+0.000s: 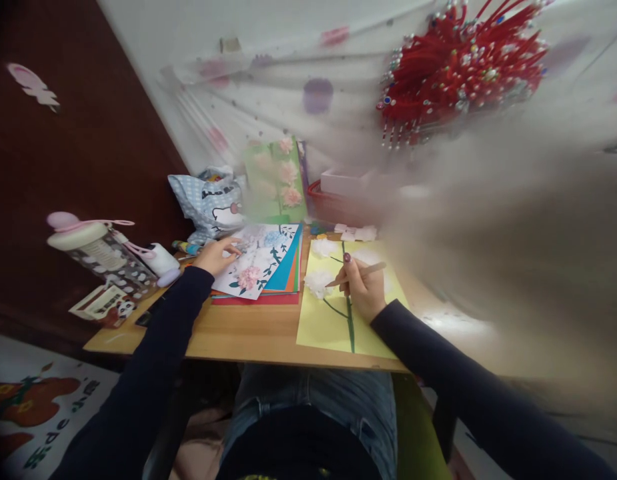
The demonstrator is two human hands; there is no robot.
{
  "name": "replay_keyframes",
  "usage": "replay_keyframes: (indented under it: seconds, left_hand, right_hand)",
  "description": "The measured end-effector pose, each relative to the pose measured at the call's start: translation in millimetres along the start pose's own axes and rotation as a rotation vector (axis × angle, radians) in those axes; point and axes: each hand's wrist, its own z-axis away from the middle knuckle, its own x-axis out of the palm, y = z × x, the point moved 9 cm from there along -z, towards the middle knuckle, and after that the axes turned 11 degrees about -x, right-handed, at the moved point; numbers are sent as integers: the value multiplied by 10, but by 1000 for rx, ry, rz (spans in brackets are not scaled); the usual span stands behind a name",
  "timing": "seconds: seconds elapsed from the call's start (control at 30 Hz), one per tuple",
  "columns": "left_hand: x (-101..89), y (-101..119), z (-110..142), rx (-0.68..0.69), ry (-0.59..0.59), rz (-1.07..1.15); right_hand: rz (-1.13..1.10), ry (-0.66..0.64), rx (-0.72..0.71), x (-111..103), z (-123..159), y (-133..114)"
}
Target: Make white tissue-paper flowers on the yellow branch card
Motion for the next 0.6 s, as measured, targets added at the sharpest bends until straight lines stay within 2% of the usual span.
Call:
replay_keyframes:
  seconds: [0.1, 0.23, 0.4, 0.53, 0.6]
  left_hand:
    - [-14, -3, 16, 13, -13, 74]
    - [103, 11, 21, 27, -91, 28]
    - [63, -66, -9, -38, -16, 22]
    - [-92, -128, -18, -106, 77, 279]
    - [-125, -102, -14, -117, 70, 448]
  right_hand:
    - [1, -3, -12, 1, -9, -14]
    - [5, -17, -10, 15, -13, -11]
    - [42, -32, -25, 17, -11, -19]
    - [46, -36, -34, 15, -14, -20]
    - [53, -36, -40, 14, -12, -12]
